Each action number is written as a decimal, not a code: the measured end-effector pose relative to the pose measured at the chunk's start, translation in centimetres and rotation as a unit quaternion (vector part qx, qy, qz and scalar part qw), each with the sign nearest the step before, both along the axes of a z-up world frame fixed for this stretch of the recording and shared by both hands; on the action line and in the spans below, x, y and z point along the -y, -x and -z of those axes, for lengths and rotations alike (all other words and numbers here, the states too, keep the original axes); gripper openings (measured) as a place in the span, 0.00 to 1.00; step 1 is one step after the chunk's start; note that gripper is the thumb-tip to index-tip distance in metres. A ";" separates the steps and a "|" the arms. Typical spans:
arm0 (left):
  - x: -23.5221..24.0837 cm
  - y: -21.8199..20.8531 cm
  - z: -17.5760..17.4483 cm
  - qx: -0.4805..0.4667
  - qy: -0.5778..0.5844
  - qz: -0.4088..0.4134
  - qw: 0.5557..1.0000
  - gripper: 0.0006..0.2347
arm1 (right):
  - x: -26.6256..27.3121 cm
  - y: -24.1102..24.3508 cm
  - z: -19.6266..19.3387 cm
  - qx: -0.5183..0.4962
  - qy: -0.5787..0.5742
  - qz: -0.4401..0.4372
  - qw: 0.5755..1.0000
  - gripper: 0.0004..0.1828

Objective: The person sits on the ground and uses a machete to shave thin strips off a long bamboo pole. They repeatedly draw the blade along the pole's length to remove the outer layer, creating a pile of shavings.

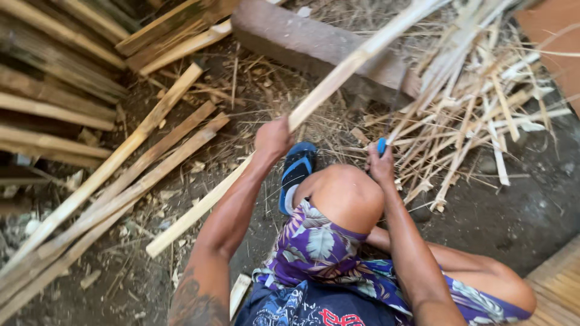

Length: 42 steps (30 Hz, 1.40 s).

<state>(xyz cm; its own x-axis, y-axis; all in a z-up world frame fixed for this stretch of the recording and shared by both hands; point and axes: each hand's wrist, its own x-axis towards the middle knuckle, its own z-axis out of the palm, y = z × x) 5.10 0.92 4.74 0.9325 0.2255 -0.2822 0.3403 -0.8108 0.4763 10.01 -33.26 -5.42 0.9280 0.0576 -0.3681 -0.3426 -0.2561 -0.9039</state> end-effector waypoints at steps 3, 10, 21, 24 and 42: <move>0.2 -2.5 0.2 -0.105 0.114 0.008 0.988 0.19 | -0.9 0.2 -2.5 0.003 0.049 0.021 0.999 0.14; -6.7 1.5 5.7 -0.209 0.456 0.008 0.865 0.19 | 0.1 -2.5 -9.0 0.247 0.330 -0.147 0.899 0.16; -3.7 7.6 1.7 -0.138 0.255 0.028 0.957 0.12 | -7.2 -3.4 -11.2 0.140 0.451 -0.453 0.756 0.29; -4.4 8.2 0.3 -0.104 0.264 0.006 0.959 0.13 | -6.3 -8.2 -13.4 0.062 0.497 -0.362 0.786 0.26; -7.7 13.6 2.8 -0.271 0.248 -0.068 0.928 0.16 | -9.2 -4.2 -12.1 0.194 0.440 -0.554 0.680 0.28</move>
